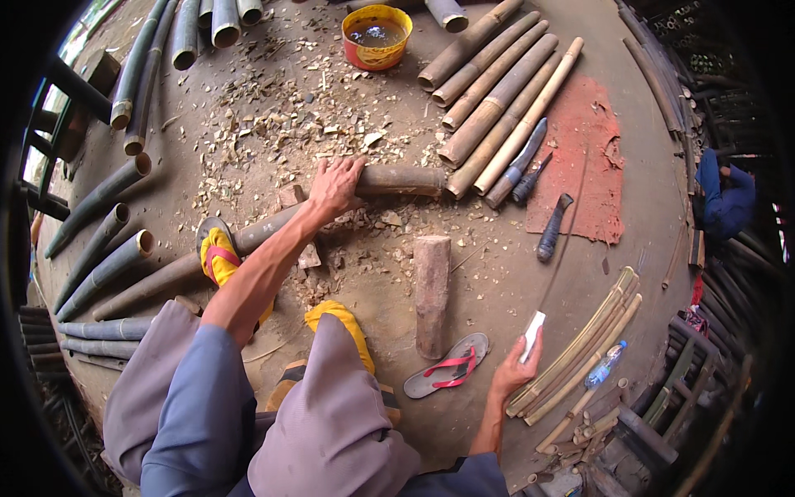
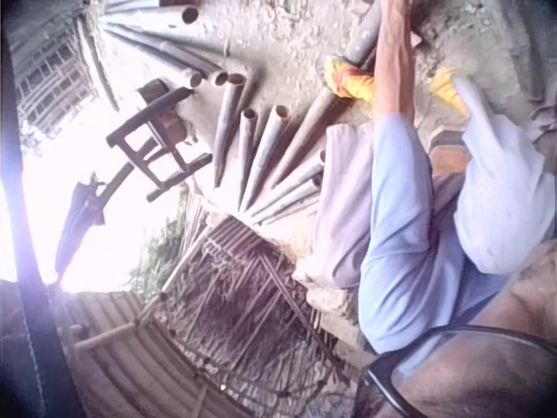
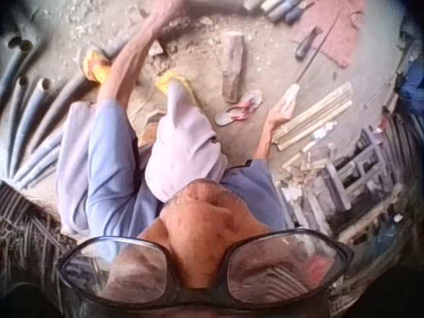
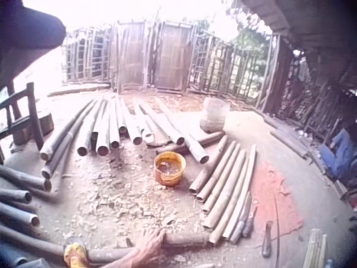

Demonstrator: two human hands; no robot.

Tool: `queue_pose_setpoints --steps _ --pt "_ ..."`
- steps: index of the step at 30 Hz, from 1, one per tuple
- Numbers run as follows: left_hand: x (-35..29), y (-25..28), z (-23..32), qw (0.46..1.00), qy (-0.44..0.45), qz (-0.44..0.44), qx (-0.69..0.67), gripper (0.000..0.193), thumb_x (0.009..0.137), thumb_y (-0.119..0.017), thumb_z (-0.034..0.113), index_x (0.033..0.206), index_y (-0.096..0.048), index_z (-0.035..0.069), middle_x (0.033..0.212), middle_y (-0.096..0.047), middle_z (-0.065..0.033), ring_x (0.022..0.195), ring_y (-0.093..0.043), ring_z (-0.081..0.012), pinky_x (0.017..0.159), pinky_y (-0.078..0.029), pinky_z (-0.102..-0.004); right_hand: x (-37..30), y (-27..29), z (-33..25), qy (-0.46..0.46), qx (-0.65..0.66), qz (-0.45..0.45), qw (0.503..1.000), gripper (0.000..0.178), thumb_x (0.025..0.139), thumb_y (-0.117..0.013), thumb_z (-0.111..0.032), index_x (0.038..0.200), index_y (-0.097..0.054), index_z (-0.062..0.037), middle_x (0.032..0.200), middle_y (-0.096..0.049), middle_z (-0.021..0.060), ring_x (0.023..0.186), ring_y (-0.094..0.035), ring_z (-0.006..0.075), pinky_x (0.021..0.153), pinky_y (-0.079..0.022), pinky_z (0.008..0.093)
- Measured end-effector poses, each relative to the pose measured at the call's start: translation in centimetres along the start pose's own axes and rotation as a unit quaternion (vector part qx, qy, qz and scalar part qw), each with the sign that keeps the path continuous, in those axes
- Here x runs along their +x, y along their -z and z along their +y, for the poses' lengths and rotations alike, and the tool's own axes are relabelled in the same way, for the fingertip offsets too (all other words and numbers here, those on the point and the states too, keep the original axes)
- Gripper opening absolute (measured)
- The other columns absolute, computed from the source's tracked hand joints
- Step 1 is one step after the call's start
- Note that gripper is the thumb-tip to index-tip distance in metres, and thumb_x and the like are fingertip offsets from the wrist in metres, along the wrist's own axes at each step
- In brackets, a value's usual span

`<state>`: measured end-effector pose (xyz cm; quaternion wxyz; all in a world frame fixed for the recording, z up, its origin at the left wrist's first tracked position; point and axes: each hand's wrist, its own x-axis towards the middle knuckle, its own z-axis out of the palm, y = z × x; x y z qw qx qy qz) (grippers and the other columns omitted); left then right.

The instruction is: The person measures and cuts bamboo poles using a tape measure, a hand saw, and a large blade.

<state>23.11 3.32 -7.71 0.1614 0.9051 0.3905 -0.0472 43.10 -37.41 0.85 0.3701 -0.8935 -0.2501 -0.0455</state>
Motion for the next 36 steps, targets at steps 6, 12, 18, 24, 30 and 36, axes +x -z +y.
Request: queue_pose_setpoints --steps 6,12,18,24,30,36 --pt "-0.2 1.0 1.2 0.968 0.016 -0.11 -0.224 0.077 0.066 -0.078 0.055 0.113 -0.048 0.002 0.088 -0.062 -0.013 0.074 -0.061 -0.0275 0.061 -0.053 -0.0381 -1.2 4.1 6.2 -0.088 -0.172 0.013 0.981 0.042 0.091 -0.055 -0.014 0.132 -0.048 -0.0061 0.121 -0.058 0.0222 0.102 -0.059 0.0398 0.086 -0.046 0.0455" --pt "-9.0 5.0 10.4 0.719 0.027 -0.201 -0.665 0.085 0.079 -0.072 0.044 0.141 -0.03 0.003 0.115 -0.051 -0.0136 0.105 -0.052 -0.0237 0.092 -0.043 -0.0355 -4.7 3.0 7.4 -0.06 -0.312 -0.015 0.948 0.056 0.086 -0.063 -0.015 0.136 -0.041 -0.0061 0.121 -0.052 0.0279 0.1 -0.056 0.0426 0.079 -0.049 0.0432" --pt "-13.8 6.5 17.0 0.78 -0.194 -0.374 -0.463 0.09 0.081 -0.056 0.064 0.146 -0.028 0.008 0.146 -0.03 -0.0238 0.134 -0.03 -0.0357 0.112 -0.023 -0.0416 -1.6 -0.2 -5.5 -0.251 0.551 -0.309 0.733 0.085 0.084 -0.065 -0.037 0.148 -0.013 -0.0184 0.119 -0.049 0.0202 0.1 -0.058 0.029 0.084 -0.049 0.0478" --pt "-11.4 8.2 7.2 0.932 -0.134 -0.291 -0.168 0.06 0.078 -0.069 0.036 0.128 -0.051 0.007 0.114 -0.061 -0.019 0.103 -0.06 -0.0348 0.088 -0.049 -0.0418 -2.0 2.1 -6.0 -0.365 0.463 -0.405 0.699 0.085 0.074 -0.064 -0.008 0.146 -0.017 -0.0133 0.094 -0.056 0.0157 0.063 -0.063 0.0253 0.05 -0.055 0.0366" --pt "-14.5 16.9 -8.8 0.972 0.064 -0.21 0.08 0.047 0.075 -0.068 0.025 0.116 -0.058 0.007 0.104 -0.062 -0.0166 0.098 -0.061 -0.0327 0.08 -0.051 -0.0429 2.8 6.3 -6.0 -0.112 0.163 -0.365 0.91 0.073 0.062 -0.07 -0.007 0.13 -0.045 0.0021 0.113 -0.057 0.0173 0.098 -0.057 0.0237 0.089 -0.045 0.0337" --pt "-23.1 17.0 -17.6 0.978 0.009 -0.201 0.054 0.048 0.072 -0.069 0.023 0.114 -0.059 0.004 0.102 -0.062 -0.0189 0.1 -0.059 -0.0347 0.084 -0.048 -0.0443 10.1 7.7 -11.4 0.113 -0.106 -0.236 0.959 0.047 0.064 -0.069 -0.014 0.107 -0.059 0.0029 0.097 -0.062 0.0217 0.092 -0.059 0.0339 0.085 -0.045 0.0401"
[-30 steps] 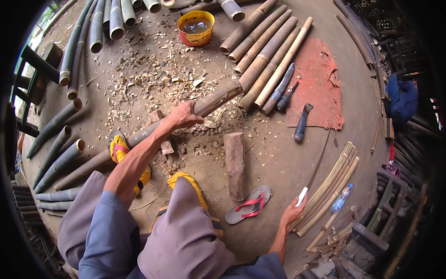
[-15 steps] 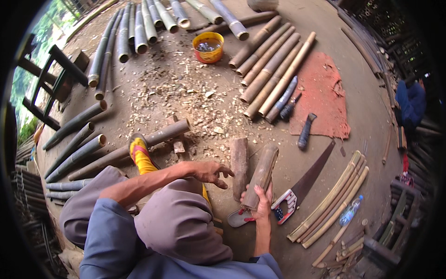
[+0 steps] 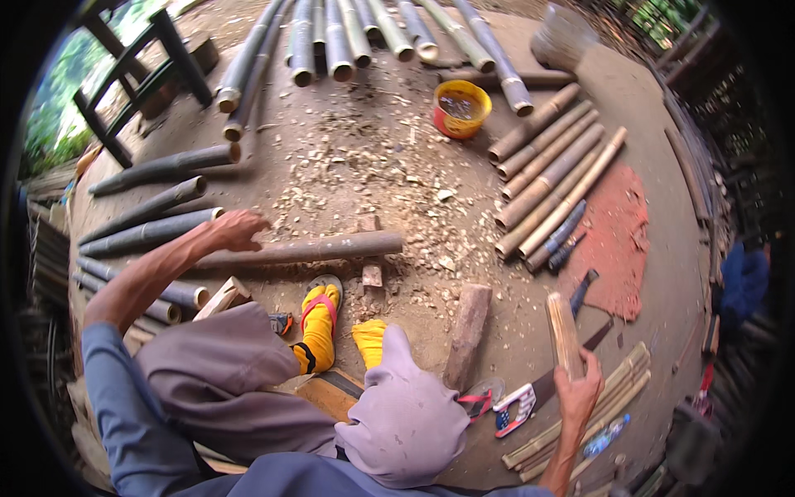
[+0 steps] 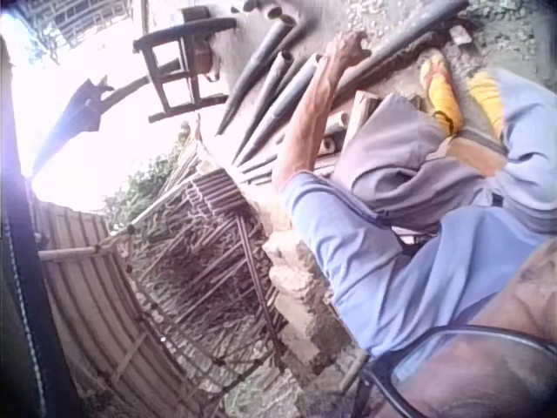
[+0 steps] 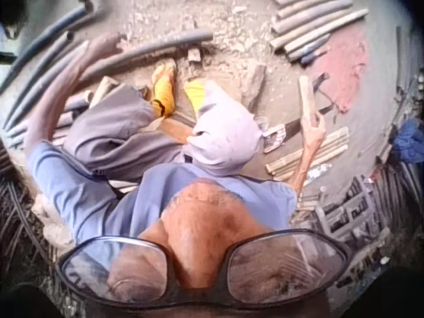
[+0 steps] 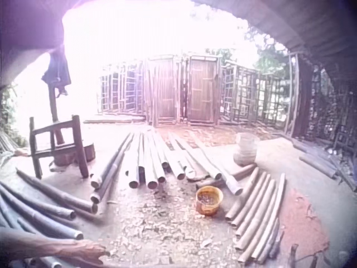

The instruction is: The person measures and cuts bamboo poles using a tape measure, a hand saw, and a large blade.

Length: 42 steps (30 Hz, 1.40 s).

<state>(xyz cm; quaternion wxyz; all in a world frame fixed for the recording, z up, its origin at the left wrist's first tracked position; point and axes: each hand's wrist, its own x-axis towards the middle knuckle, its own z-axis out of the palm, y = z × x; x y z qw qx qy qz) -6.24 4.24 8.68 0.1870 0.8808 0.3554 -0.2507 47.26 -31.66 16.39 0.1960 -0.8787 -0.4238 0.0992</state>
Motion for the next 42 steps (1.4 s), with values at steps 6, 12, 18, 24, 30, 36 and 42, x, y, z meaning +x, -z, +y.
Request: queue_pose_setpoints --steps 6,12,18,24,30,36,42 --pt "-3.3 -7.8 0.1 0.986 0.068 0.086 -0.125 0.06 0.067 -0.072 0.02 0.122 -0.053 0.006 0.12 -0.052 -0.0191 0.117 -0.047 -0.0347 0.098 -0.039 -0.0445 4.0 -3.2 -4.6 -0.182 0.451 -0.181 0.855 0.045 0.081 -0.063 -0.02 0.116 -0.054 0.0055 0.094 -0.062 0.0186 0.07 -0.064 0.0239 0.055 -0.052 0.0311" --pt "0.8 -13.7 1.2 0.966 0.106 0.192 -0.136 0.078 0.067 -0.075 0.024 0.135 -0.039 0.012 0.129 -0.046 -0.0132 0.123 -0.041 -0.0306 0.103 -0.03 -0.0495 2.9 -7.9 -7.2 -0.199 0.435 -0.265 0.837 0.04 0.082 -0.063 -0.021 0.113 -0.054 0.0026 0.087 -0.06 0.0127 0.062 -0.061 0.0237 0.046 -0.05 0.0319" --pt "3.4 -17.0 -1.2 0.963 0.119 0.192 -0.146 0.071 0.068 -0.076 0.03 0.13 -0.044 0.015 0.121 -0.053 -0.0078 0.119 -0.046 -0.0274 0.098 -0.029 -0.0483 6.8 -3.2 -10.4 0.102 -0.097 -0.166 0.976 0.033 0.068 -0.068 -0.018 0.093 -0.061 0.0019 0.081 -0.061 0.0169 0.078 -0.058 0.0256 0.072 -0.046 0.0373" --pt "4.1 -17.1 -0.5 0.954 0.11 0.212 -0.181 0.074 0.066 -0.079 0.028 0.13 -0.044 0.017 0.121 -0.053 -0.007 0.118 -0.046 -0.0265 0.097 -0.029 -0.0472 13.4 -7.8 -22.6 0.276 -0.347 -0.359 0.821 0.029 0.065 -0.069 -0.024 0.082 -0.065 -0.0017 0.08 -0.064 0.0201 0.074 -0.063 0.0353 0.068 -0.049 0.0427" --pt "2.7 -17.3 -1.8 0.952 0.09 0.239 -0.169 0.077 0.064 -0.079 0.028 0.132 -0.043 0.018 0.123 -0.052 -0.0075 0.118 -0.047 -0.026 0.095 -0.032 -0.0493 11.2 -8.9 -47.4 0.465 0.463 -0.293 0.695 0.048 0.085 -0.063 -0.019 0.125 -0.047 0.0012 0.117 -0.057 0.0143 0.1 -0.06 0.0258 0.09 -0.048 0.0358" --pt "5.6 -15.4 -3.3 0.974 0.128 0.089 -0.165 0.051 0.059 -0.074 0.03 0.103 -0.057 0.01 0.103 -0.063 -0.0098 0.104 -0.058 -0.03 0.083 -0.044 -0.0471 11.0 -18.0 -30.8 0.351 0.283 -0.175 0.875 0.031 0.081 -0.063 0.0 0.112 -0.062 -0.0014 0.095 -0.063 0.0094 0.083 -0.064 0.0151 0.071 -0.054 0.0268" --pt "3.8 -13.3 1.3 0.934 0.133 0.325 -0.07 0.053 0.055 -0.075 0.017 0.104 -0.056 0.014 0.1 -0.054 -0.0055 0.101 -0.051 -0.0245 0.082 -0.039 -0.0402 0.7 -26.6 -16.0 0.098 0.153 -0.151 0.972 0.039 0.084 -0.064 -0.014 0.118 -0.055 0.0027 0.095 -0.059 0.0145 0.075 -0.059 0.0205 0.065 -0.053 0.0328"
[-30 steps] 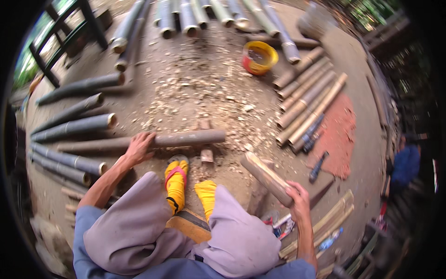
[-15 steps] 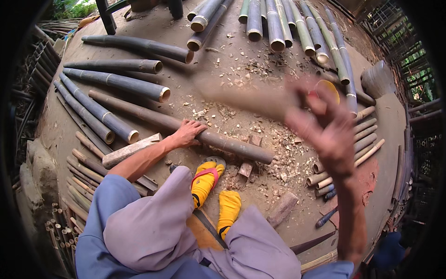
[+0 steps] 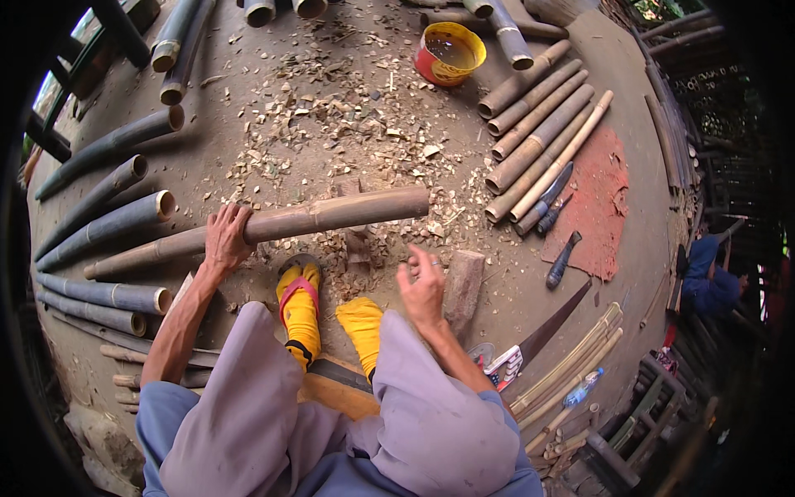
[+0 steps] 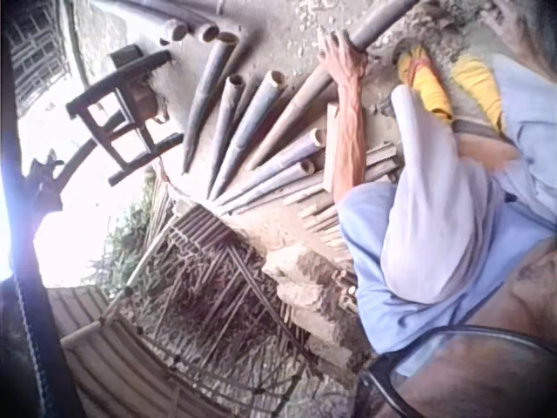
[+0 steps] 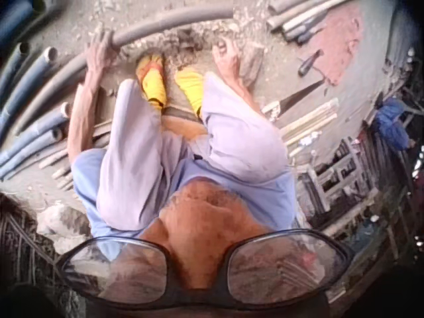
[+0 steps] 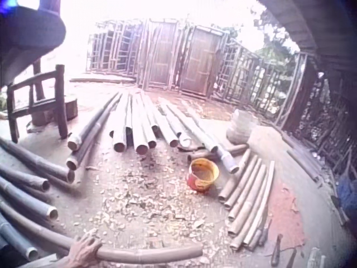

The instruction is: The person measures and cuts bamboo poles using a tape measure, a hand saw, and a large blade.

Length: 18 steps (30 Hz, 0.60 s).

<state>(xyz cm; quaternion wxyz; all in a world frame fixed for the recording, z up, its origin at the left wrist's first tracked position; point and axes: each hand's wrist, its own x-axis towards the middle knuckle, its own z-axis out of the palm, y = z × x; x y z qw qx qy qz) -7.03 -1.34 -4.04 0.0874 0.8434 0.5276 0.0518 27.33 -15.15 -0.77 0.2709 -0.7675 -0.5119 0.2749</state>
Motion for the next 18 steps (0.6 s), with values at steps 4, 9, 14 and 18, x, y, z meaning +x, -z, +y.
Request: queue_pose_setpoints --steps 4,9,14,18 --pt "2.4 -2.5 3.9 0.994 -0.04 0.094 0.039 0.05 0.057 -0.075 0.016 0.103 -0.055 0.014 0.096 -0.052 -0.0049 0.097 -0.051 -0.0234 0.08 -0.038 -0.0407 -1.3 -8.2 1.4 0.037 -0.104 -0.017 0.994 0.078 0.08 -0.066 -0.047 0.134 -0.038 0.0007 0.11 -0.055 0.0203 0.105 -0.052 0.0335 0.078 -0.051 0.0476" --pt "1.7 -4.2 6.9 0.999 -0.019 0.03 0.029 0.063 0.058 -0.077 0.021 0.115 -0.052 0.014 0.105 -0.052 -0.0077 0.102 -0.05 -0.0248 0.09 -0.035 -0.0423 0.6 -11.4 2.3 0.029 -0.034 0.006 0.999 0.057 0.077 -0.069 -0.035 0.115 -0.046 0.0007 0.101 -0.055 0.0246 0.097 -0.054 0.0402 0.078 -0.047 0.0483" --pt "0.1 -5.2 5.9 1.0 -0.009 -0.018 -0.007 0.072 0.061 -0.077 0.021 0.125 -0.047 0.012 0.12 -0.05 -0.0095 0.114 -0.046 -0.0264 0.1 -0.03 -0.046 -0.2 -10.2 1.8 0.026 0.022 -0.021 0.999 0.052 0.079 -0.068 -0.03 0.116 -0.048 -0.0006 0.098 -0.057 0.0231 0.089 -0.057 0.0402 0.078 -0.047 0.0484" --pt "-3.6 -3.5 7.2 0.996 -0.012 0.084 -0.028 0.072 0.068 -0.072 0.019 0.134 -0.043 0.013 0.131 -0.044 -0.0114 0.125 -0.038 -0.0297 0.107 -0.023 -0.0492 -1.5 -5.7 3.1 -0.055 0.109 -0.055 0.991 0.044 0.083 -0.066 -0.018 0.122 -0.052 -0.0035 0.092 -0.06 0.0129 0.074 -0.06 0.0223 0.065 -0.052 0.0356"
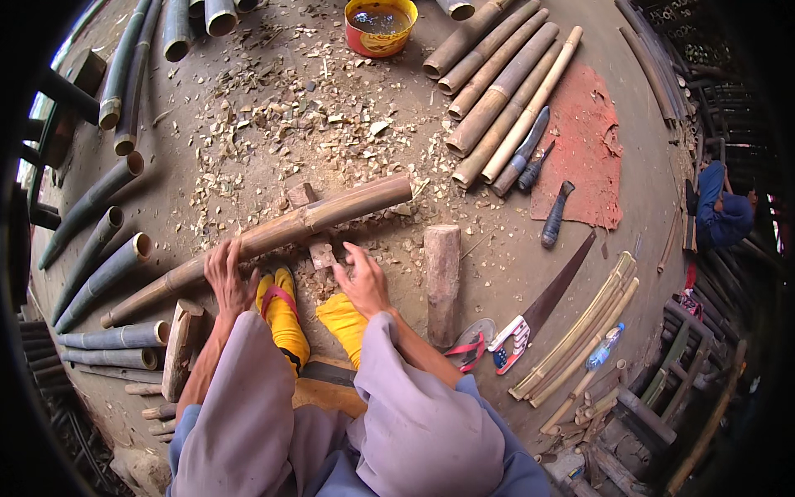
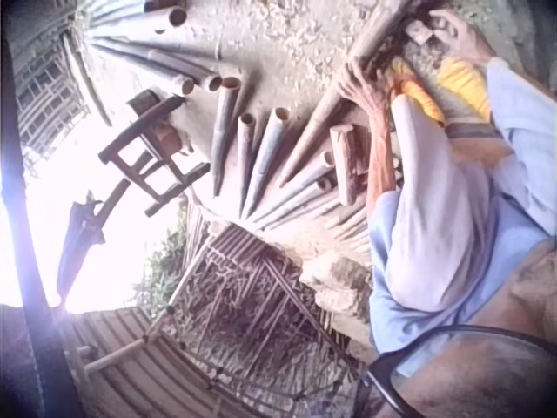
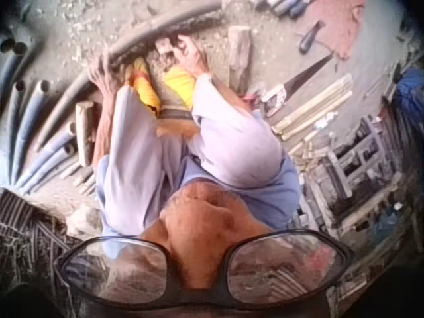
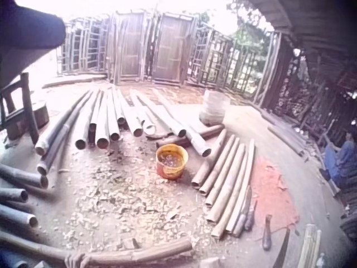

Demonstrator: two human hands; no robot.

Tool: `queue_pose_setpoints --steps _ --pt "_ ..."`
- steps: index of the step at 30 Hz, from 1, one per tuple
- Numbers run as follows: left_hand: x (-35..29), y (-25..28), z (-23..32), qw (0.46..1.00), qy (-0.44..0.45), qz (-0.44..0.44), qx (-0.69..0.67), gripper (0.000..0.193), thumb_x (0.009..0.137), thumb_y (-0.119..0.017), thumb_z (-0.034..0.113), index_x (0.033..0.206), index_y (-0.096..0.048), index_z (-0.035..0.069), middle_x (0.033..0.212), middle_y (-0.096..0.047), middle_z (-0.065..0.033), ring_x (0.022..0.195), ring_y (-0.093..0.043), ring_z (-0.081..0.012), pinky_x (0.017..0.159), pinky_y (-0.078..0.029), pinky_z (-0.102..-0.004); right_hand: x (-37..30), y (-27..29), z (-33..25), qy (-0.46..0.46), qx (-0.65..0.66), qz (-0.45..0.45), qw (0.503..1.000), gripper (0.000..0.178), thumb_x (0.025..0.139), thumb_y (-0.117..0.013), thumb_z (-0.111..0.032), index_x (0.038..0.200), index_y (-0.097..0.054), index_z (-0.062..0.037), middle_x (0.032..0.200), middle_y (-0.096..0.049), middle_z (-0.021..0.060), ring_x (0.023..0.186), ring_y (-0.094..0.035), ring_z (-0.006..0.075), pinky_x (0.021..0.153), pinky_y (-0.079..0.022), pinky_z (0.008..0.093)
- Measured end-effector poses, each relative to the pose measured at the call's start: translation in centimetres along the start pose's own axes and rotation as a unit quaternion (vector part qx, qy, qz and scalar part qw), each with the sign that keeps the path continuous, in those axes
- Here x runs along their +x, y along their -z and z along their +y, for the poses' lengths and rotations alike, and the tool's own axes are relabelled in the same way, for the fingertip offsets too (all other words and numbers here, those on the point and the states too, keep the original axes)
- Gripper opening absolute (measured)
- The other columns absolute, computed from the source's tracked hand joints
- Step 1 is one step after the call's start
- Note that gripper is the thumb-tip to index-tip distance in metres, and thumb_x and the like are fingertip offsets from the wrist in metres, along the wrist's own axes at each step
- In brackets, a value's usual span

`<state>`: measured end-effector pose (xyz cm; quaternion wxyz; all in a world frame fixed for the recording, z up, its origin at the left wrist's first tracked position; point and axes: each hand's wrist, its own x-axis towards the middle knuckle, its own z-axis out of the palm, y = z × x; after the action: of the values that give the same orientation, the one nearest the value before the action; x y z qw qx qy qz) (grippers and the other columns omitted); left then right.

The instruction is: The person measures and cuts bamboo poles using a tape measure, a hand saw, and a large blade.

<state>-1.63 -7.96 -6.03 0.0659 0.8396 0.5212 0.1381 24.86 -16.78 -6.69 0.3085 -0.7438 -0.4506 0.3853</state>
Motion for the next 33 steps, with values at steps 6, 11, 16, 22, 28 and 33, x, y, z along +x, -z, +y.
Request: queue_pose_setpoints --steps 6,11,16,22,28,33 --pt "-13.0 0.8 -5.6 0.921 0.307 -0.239 -0.025 0.049 0.077 -0.064 0.02 0.124 -0.051 0.011 0.124 -0.045 -0.0144 0.114 -0.043 -0.0344 0.099 -0.033 -0.0439 -2.5 6.6 1.8 -0.001 0.017 0.163 0.986 0.026 0.082 -0.06 0.001 0.108 -0.062 -0.0015 0.075 -0.062 0.0041 0.061 -0.055 0.0075 0.053 -0.047 0.022" --pt "-14.0 -0.9 -7.4 0.977 0.121 -0.169 -0.053 0.041 0.077 -0.066 0.022 0.113 -0.054 0.008 0.113 -0.05 -0.0163 0.106 -0.046 -0.0354 0.091 -0.039 -0.043 -1.7 5.9 0.8 0.02 0.057 0.104 0.993 0.027 0.081 -0.059 0.0 0.108 -0.061 -0.0022 0.073 -0.06 0.0068 0.06 -0.057 0.0128 0.053 -0.048 0.0283" --pt "-7.5 1.1 -4.0 0.882 0.392 -0.103 -0.239 0.043 0.061 -0.064 0.002 0.104 -0.057 0.005 0.098 -0.055 -0.0115 0.096 -0.054 -0.0278 0.082 -0.046 -0.0392 -1.2 4.1 -1.9 0.075 0.12 -0.016 0.99 0.022 0.08 -0.059 0.0 0.102 -0.06 -0.0005 0.071 -0.059 0.009 0.062 -0.059 0.0153 0.054 -0.048 0.0296" --pt "-12.2 -1.0 -2.3 0.963 0.244 -0.111 0.002 0.04 0.064 -0.07 0.01 0.103 -0.06 0.006 0.095 -0.058 -0.0117 0.098 -0.054 -0.0278 0.083 -0.045 -0.0372 -1.2 1.5 -0.9 0.131 0.08 -0.076 0.985 0.023 0.083 -0.057 -0.001 0.105 -0.061 -0.0014 0.074 -0.061 0.0076 0.062 -0.059 0.0141 0.054 -0.048 0.0286" --pt "-17.2 -0.1 -3.9 0.938 0.313 -0.151 -0.015 0.037 0.068 -0.072 0.016 0.102 -0.063 0.005 0.095 -0.06 -0.0111 0.098 -0.055 -0.0267 0.082 -0.046 -0.0349 -1.5 2.7 0.4 0.046 0.094 -0.066 0.992 0.023 0.083 -0.058 -0.003 0.106 -0.062 -0.003 0.074 -0.061 0.0081 0.058 -0.058 0.0152 0.054 -0.048 0.029" --pt "-7.9 3.0 -1.9 0.837 0.41 -0.203 -0.299 0.034 0.073 -0.072 0.021 0.103 -0.064 0.005 0.098 -0.062 -0.0105 0.09 -0.06 -0.0213 0.077 -0.047 -0.0304 -0.9 3.0 -0.5 0.022 0.133 -0.096 0.986 0.026 0.083 -0.06 -0.004 0.109 -0.061 -0.0032 0.076 -0.063 0.0055 0.062 -0.058 0.0091 0.056 -0.049 0.0246"
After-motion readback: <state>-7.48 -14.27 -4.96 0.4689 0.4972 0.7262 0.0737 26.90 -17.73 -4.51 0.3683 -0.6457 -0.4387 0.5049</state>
